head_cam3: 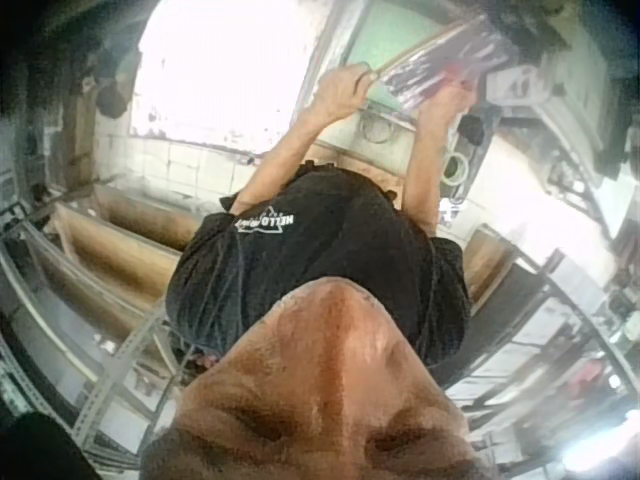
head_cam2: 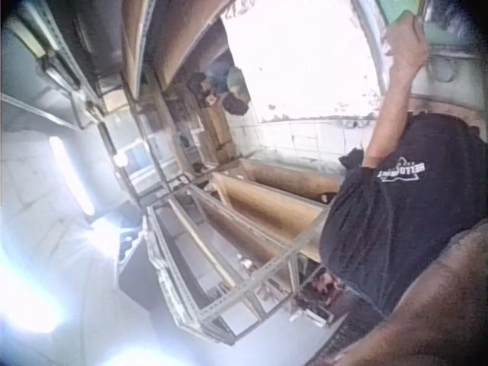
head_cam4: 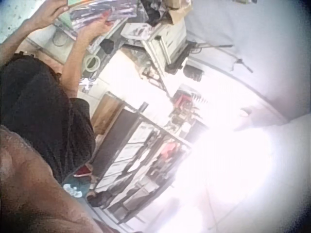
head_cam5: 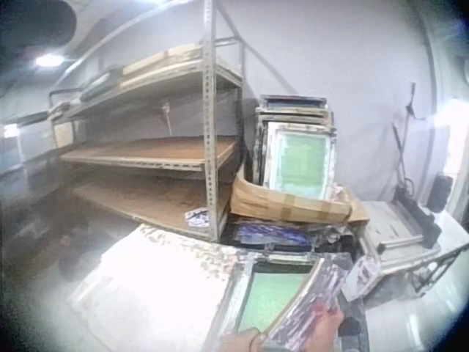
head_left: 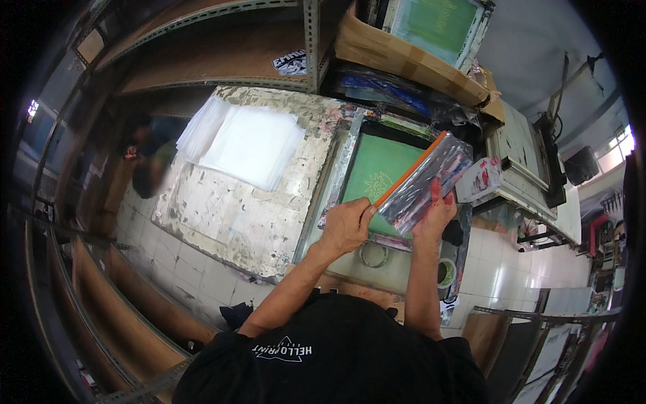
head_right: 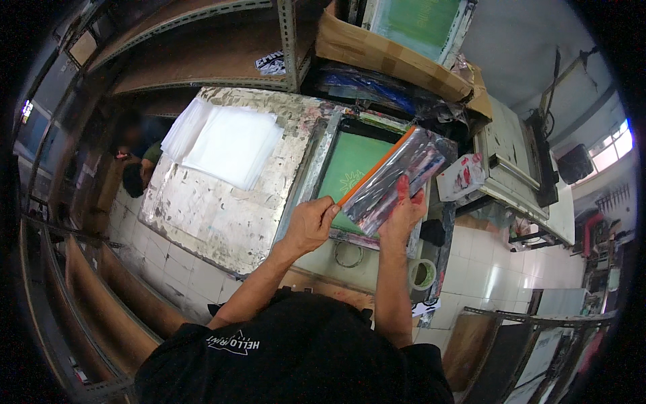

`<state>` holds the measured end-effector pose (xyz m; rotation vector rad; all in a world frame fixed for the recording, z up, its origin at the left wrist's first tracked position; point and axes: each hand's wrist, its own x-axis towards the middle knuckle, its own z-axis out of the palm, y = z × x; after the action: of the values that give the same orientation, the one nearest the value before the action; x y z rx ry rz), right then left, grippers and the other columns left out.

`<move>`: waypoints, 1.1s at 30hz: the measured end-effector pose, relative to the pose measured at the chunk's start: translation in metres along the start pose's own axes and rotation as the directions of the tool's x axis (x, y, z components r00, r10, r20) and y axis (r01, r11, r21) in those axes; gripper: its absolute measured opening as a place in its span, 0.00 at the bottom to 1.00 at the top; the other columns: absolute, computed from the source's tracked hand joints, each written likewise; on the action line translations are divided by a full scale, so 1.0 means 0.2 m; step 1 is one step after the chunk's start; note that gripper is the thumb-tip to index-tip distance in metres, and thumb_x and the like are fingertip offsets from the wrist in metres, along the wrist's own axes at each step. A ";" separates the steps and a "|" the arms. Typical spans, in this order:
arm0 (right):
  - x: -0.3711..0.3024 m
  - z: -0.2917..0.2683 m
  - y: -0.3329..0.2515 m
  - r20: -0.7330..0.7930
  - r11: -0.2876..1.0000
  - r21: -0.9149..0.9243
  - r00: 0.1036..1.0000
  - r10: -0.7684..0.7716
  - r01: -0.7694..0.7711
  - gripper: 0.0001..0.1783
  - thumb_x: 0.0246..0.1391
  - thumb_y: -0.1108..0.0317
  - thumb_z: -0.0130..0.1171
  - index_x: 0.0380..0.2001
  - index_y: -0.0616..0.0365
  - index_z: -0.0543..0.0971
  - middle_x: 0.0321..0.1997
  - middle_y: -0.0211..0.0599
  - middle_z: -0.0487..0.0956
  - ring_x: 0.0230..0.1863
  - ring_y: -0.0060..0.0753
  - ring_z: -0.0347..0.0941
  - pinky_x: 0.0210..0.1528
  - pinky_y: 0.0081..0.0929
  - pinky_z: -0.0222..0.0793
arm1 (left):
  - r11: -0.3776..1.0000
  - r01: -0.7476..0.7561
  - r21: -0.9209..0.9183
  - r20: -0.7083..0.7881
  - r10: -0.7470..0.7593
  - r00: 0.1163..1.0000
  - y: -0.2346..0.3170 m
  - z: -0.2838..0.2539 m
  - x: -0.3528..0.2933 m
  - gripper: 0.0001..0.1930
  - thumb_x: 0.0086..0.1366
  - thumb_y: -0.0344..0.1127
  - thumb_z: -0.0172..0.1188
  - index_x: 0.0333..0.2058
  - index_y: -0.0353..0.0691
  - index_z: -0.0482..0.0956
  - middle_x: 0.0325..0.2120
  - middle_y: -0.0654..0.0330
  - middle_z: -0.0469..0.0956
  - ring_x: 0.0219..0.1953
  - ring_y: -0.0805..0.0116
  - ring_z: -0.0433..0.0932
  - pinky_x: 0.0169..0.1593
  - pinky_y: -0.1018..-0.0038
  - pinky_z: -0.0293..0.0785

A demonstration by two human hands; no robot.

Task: The person prepares a screen printing station by retrieving a squeegee and applying tape to a screen frame. They then place a white t-shirt under the screen, align it, and use the squeegee to pull ink across the screen, printing a design onto the shirt.

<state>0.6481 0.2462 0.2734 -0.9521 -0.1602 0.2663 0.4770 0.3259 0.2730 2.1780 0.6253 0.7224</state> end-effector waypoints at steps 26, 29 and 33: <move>1.27 0.11 0.81 0.750 -0.222 -0.588 0.627 0.211 0.778 0.20 0.51 0.66 0.63 0.50 0.48 0.77 0.46 0.47 0.80 0.52 0.54 0.74 0.54 0.48 0.66 | 0.953 0.278 0.117 -0.139 -0.261 0.955 -0.90 0.19 -0.48 0.27 0.46 0.56 0.73 0.30 0.39 0.73 0.24 0.56 0.75 0.28 0.52 0.75 0.32 0.62 0.72; 1.29 0.03 0.86 0.762 -0.240 -0.568 0.613 0.209 0.787 0.19 0.50 0.70 0.62 0.47 0.50 0.77 0.43 0.45 0.81 0.50 0.52 0.74 0.53 0.48 0.66 | 0.956 0.269 0.119 -0.119 -0.255 0.960 -0.88 0.18 -0.47 0.26 0.47 0.55 0.73 0.30 0.38 0.73 0.24 0.56 0.75 0.28 0.52 0.76 0.32 0.63 0.72; 1.10 -0.02 0.84 0.823 -0.236 -0.524 0.558 0.106 0.818 0.19 0.48 0.72 0.59 0.46 0.52 0.77 0.41 0.41 0.80 0.47 0.47 0.74 0.48 0.47 0.65 | 0.958 0.259 0.119 -0.154 -0.240 0.958 -0.90 0.19 -0.48 0.26 0.46 0.54 0.73 0.30 0.38 0.74 0.24 0.56 0.74 0.28 0.52 0.75 0.32 0.63 0.71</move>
<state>0.8337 0.3994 0.1369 -2.2753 -1.6371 -0.3906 0.3965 0.3558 0.0855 2.1322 1.0308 0.7155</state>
